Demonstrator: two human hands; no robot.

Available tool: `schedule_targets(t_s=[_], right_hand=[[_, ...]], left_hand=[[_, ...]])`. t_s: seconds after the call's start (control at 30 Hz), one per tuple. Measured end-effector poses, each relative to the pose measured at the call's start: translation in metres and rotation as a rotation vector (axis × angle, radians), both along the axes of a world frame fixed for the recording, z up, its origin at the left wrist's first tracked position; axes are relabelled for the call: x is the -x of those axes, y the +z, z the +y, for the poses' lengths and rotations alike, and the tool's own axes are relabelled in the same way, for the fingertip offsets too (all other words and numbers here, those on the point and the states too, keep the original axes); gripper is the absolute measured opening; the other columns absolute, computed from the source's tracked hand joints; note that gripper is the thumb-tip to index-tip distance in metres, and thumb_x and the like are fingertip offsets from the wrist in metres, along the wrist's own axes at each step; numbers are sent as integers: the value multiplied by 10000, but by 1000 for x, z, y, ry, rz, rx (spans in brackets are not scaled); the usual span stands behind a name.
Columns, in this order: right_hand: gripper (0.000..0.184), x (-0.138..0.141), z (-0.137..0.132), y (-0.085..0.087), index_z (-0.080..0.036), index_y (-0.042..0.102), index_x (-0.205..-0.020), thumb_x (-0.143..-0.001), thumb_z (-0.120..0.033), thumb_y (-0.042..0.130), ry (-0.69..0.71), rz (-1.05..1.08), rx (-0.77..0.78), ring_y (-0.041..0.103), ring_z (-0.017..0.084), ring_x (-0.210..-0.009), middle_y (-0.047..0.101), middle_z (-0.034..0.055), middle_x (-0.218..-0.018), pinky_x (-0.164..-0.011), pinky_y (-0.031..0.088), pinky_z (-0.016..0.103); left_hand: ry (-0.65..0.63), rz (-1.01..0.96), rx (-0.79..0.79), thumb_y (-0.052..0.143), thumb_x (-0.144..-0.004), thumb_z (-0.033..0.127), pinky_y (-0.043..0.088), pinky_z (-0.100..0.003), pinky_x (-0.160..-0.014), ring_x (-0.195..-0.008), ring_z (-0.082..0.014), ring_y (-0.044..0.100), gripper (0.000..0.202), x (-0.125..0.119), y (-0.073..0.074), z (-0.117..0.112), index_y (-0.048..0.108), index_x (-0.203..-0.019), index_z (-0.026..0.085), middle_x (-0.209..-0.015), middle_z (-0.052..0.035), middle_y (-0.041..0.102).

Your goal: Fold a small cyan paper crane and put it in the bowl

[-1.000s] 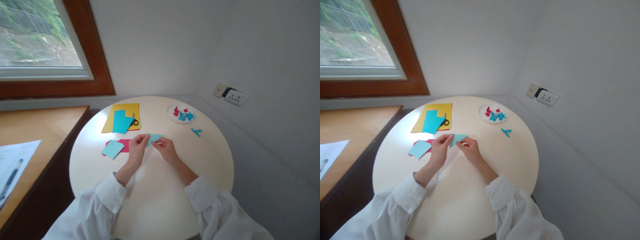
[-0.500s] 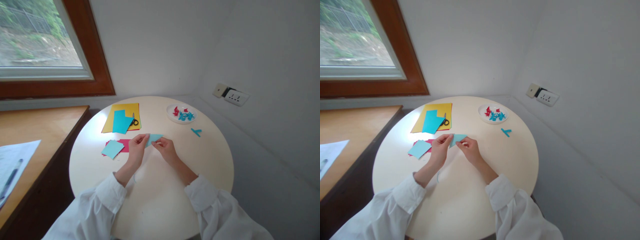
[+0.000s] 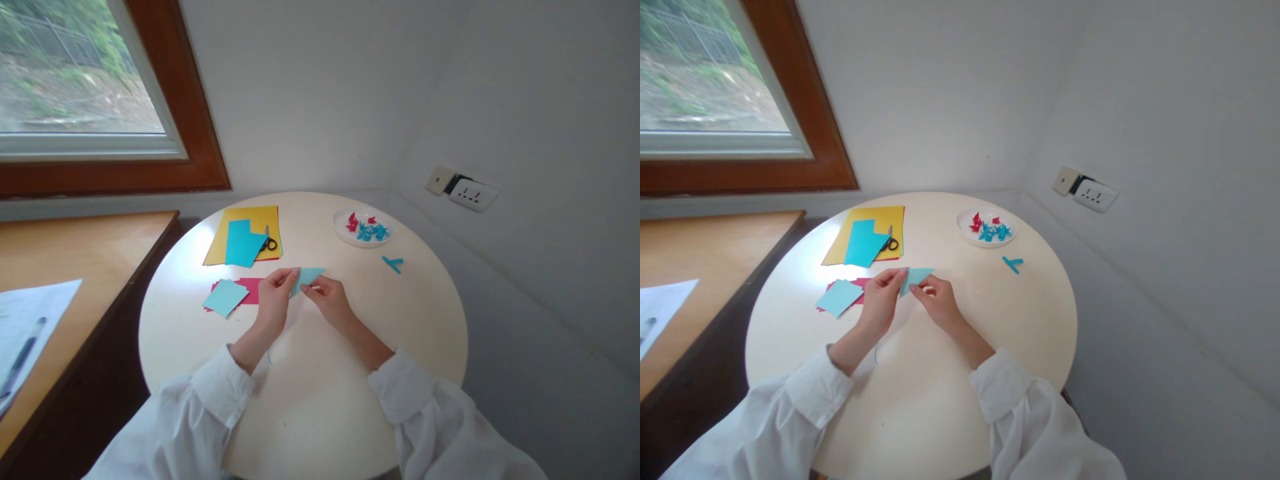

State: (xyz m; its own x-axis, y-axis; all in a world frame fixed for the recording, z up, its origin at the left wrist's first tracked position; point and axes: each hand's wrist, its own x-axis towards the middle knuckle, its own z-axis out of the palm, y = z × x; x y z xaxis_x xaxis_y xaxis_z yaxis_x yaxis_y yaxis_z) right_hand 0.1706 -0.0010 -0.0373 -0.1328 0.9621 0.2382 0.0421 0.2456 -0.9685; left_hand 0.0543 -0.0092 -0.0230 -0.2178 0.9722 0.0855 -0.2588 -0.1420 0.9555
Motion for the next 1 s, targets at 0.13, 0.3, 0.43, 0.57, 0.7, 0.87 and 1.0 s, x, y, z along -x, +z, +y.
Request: schedule_targets(t_s=[0.13,0.3,0.43,0.57,0.7,0.87,1.0], right_hand=[[180,0,0,0,-193,677,-744,-676,-352,626,-1,-2,-4,598,166,-651,687,16,-708,-619,470,282],[170,0,1,-1,-197,681,-756,-674,-338,631,10,27,11,600,172,-673,697,26,-756,-646,472,291],[164,0,1,-1,-193,682,-752,-669,-327,637,15,46,19,598,171,-667,693,30,-752,-650,469,293],[154,0,0,-1,-193,677,-735,-670,-327,637,10,45,22,596,170,-661,688,29,-737,-640,465,292],[150,0,0,-1,-188,672,-734,-674,-319,632,9,39,22,595,168,-658,684,30,-729,-646,463,293],[159,0,1,-2,-185,672,-740,-676,-324,628,4,36,24,598,165,-659,685,28,-730,-643,466,286],[172,0,2,-2,-176,671,-746,-673,-326,627,-4,24,13,599,164,-655,685,29,-728,-634,466,283]], left_hand=[[-7,-13,9,696,-621,368,415,-237,-599,-633,-118,513,231,0,1,-1,668,-681,147,-652,-18,611],[-10,-21,9,692,-631,351,415,-244,-614,-648,-123,523,207,0,1,-1,673,-692,154,-662,-14,620],[-11,-33,11,693,-633,343,411,-246,-621,-640,-118,519,194,1,0,-1,675,-690,158,-651,-5,618],[-13,-37,9,693,-634,339,409,-246,-616,-635,-117,516,191,0,1,-1,676,-691,157,-640,-4,611],[-20,-47,4,693,-637,329,407,-243,-626,-635,-112,520,173,0,2,-1,680,-694,165,-644,5,619],[-23,-53,6,692,-642,328,404,-241,-626,-633,-110,515,171,0,2,-2,675,-687,163,-640,8,615],[-20,-37,4,690,-647,330,400,-239,-623,-638,-111,513,179,0,1,-1,672,-686,157,-651,3,619]])
